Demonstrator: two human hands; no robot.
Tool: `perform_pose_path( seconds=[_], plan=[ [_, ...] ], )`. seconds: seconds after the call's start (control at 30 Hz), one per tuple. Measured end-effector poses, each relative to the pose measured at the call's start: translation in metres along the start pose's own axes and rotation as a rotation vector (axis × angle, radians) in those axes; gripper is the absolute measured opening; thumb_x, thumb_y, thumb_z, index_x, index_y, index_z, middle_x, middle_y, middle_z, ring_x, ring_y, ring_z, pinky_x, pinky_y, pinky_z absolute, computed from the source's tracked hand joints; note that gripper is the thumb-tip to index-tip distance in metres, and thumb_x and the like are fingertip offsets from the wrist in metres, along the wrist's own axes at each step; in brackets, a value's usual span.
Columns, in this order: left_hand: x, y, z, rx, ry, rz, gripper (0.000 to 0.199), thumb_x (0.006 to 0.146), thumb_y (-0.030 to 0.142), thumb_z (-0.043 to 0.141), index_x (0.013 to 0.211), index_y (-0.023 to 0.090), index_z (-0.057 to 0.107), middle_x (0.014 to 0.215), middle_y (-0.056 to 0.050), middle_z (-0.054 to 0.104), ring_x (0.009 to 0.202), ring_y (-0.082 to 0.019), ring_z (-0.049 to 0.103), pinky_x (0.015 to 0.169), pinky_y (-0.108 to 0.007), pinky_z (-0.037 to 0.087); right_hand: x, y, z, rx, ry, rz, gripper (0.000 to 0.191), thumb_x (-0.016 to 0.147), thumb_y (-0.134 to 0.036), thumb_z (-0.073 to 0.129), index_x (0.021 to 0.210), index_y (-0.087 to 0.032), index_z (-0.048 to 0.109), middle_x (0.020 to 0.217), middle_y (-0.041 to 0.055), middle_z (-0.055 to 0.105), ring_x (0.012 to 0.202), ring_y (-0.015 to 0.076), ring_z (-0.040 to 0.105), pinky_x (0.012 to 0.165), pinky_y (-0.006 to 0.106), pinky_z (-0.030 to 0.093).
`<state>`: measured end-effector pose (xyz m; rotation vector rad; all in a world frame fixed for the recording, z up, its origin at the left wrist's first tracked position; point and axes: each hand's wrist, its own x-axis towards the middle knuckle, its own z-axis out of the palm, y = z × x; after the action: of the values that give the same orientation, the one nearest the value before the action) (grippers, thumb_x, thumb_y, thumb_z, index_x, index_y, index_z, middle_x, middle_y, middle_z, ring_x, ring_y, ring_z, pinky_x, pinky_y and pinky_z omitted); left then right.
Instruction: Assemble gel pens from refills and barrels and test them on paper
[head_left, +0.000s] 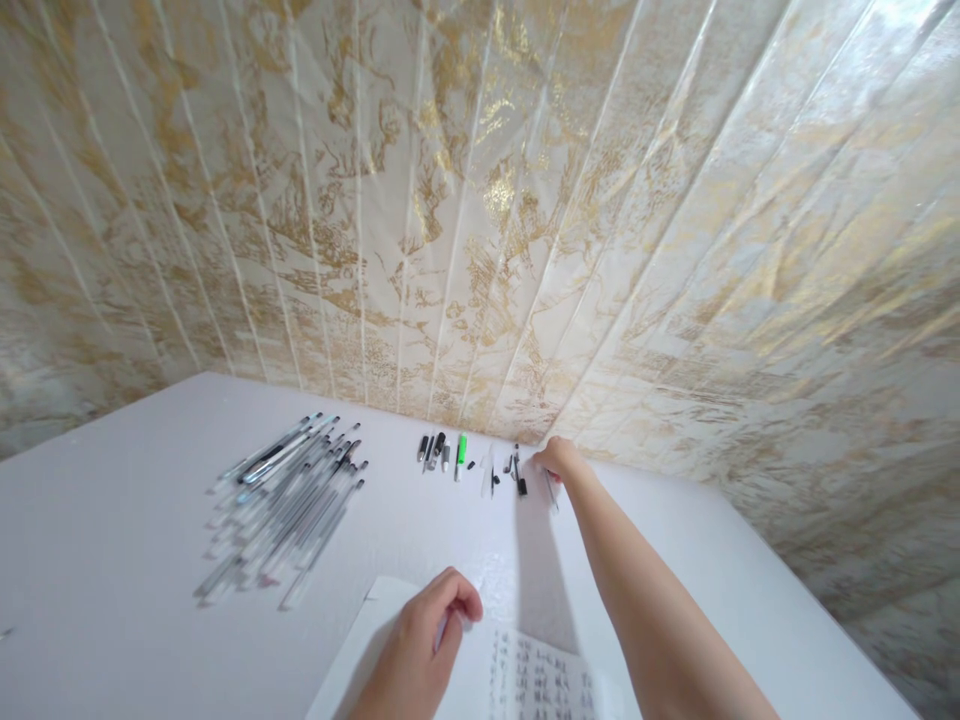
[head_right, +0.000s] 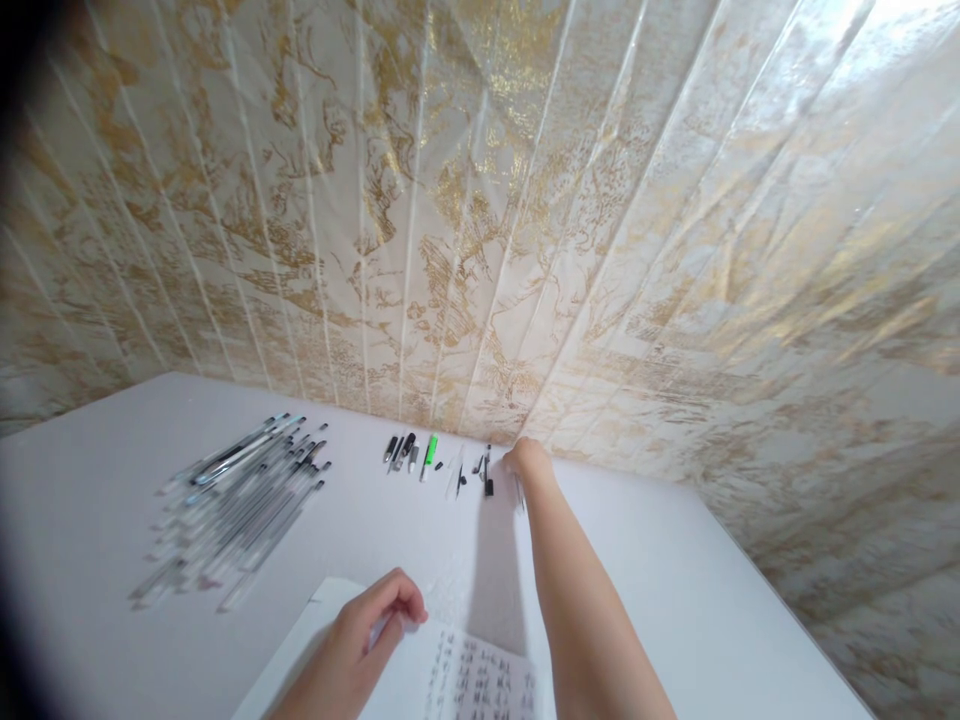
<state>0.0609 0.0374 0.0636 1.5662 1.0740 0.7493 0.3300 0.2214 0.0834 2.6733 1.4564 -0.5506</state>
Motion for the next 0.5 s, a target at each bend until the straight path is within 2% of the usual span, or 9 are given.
perform_pose_path(
  seconds=[0.5],
  plan=[
    [0.001,-0.001,0.0,0.042,-0.042,0.004,0.017,0.084,0.019,0.04,0.077,0.023,0.055,0.078,0.001,0.06,0.075,-0.017,0.055,0.071,-0.023,0.038,-0.001,0.013,0.0,0.195,-0.135,0.092,0.033,0.092,-0.031,0.06,0.119,-0.013,0.058,0.119,0.011,0.061,0.098,0.0225,0.063,0.082,0.041,0.054]
  ],
)
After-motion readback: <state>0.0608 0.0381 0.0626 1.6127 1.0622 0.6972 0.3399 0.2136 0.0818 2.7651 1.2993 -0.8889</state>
